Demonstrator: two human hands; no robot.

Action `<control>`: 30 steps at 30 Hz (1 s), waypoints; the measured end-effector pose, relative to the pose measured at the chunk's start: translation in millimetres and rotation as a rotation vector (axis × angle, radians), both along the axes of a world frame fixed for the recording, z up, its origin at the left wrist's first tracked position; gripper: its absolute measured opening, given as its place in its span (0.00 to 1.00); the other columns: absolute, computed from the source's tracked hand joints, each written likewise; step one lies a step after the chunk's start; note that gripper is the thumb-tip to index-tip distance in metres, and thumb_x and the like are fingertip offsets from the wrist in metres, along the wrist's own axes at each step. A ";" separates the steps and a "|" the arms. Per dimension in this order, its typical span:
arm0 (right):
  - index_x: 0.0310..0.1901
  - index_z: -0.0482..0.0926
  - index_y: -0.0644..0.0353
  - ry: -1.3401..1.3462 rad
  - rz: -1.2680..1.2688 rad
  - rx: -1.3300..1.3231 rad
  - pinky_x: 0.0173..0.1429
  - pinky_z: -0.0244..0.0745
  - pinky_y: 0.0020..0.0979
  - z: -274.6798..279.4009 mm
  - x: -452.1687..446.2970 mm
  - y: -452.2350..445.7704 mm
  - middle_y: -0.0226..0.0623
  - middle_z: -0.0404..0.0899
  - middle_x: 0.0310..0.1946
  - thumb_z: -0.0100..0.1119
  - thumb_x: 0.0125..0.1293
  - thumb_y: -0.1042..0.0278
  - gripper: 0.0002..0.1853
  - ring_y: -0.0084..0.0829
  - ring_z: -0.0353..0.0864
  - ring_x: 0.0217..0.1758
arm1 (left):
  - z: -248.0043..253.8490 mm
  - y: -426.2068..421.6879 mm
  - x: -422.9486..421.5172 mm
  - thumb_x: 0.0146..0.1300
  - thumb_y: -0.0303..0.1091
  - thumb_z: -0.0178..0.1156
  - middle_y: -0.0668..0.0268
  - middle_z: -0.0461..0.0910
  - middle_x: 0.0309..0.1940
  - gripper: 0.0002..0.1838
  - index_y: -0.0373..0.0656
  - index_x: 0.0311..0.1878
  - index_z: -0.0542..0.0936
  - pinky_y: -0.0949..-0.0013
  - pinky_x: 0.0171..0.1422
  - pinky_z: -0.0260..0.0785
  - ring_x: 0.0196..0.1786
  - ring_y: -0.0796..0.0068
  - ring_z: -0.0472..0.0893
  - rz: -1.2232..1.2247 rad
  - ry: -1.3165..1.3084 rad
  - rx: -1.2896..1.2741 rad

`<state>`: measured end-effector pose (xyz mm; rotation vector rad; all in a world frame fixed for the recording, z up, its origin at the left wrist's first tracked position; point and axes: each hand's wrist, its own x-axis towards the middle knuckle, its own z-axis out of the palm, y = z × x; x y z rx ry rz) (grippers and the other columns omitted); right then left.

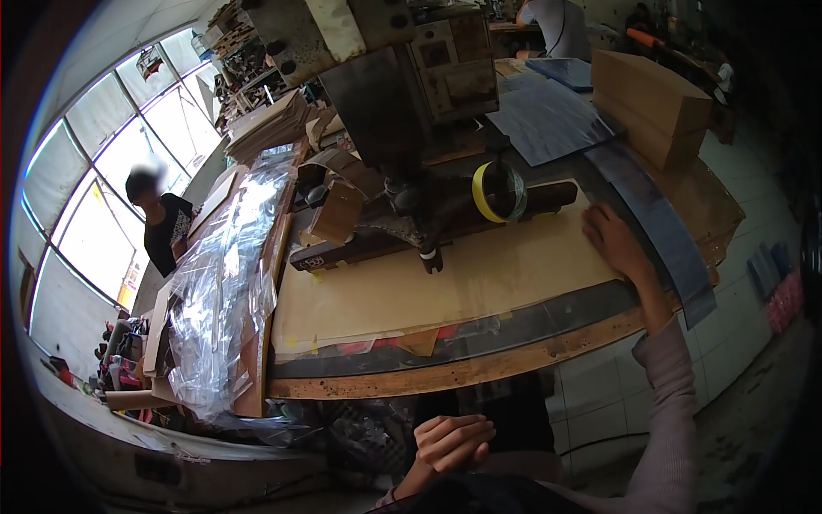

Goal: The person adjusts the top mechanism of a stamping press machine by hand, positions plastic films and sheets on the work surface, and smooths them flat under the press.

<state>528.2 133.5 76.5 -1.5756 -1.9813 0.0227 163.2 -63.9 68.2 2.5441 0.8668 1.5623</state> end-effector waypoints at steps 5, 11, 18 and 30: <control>0.54 0.74 0.67 0.002 0.023 0.011 0.59 0.72 0.42 1.6 0.6 -0.4 0.49 0.71 0.56 0.53 0.70 0.66 0.16 0.51 0.75 0.57 | -1.2 5.6 6.5 0.63 0.36 0.58 0.71 0.84 0.22 0.14 0.45 0.24 0.86 0.79 0.24 0.66 0.27 0.77 0.85 0.010 -0.048 0.069; 0.54 0.74 0.67 -0.012 0.004 -0.021 0.61 0.72 0.42 5.2 -1.4 -2.0 0.48 0.71 0.58 0.53 0.70 0.66 0.16 0.50 0.75 0.58 | -0.4 5.3 5.2 0.64 0.36 0.58 0.71 0.85 0.23 0.13 0.45 0.26 0.87 0.79 0.25 0.68 0.28 0.78 0.85 -0.004 -0.019 0.046; 0.55 0.74 0.66 -0.006 0.000 -0.043 0.61 0.72 0.42 6.3 -1.2 -2.0 0.47 0.70 0.59 0.54 0.69 0.66 0.17 0.49 0.75 0.59 | -0.5 3.6 5.9 0.62 0.34 0.60 0.71 0.85 0.26 0.10 0.45 0.27 0.87 0.79 0.28 0.70 0.31 0.78 0.85 -0.002 -0.012 0.012; 0.54 0.74 0.66 0.003 -0.001 -0.040 0.61 0.72 0.42 4.9 -0.3 -1.4 0.47 0.70 0.59 0.55 0.69 0.66 0.17 0.49 0.74 0.59 | -2.5 1.1 4.5 0.59 0.31 0.63 0.72 0.86 0.31 0.05 0.46 0.31 0.87 0.79 0.32 0.72 0.37 0.80 0.86 -0.030 0.006 -0.031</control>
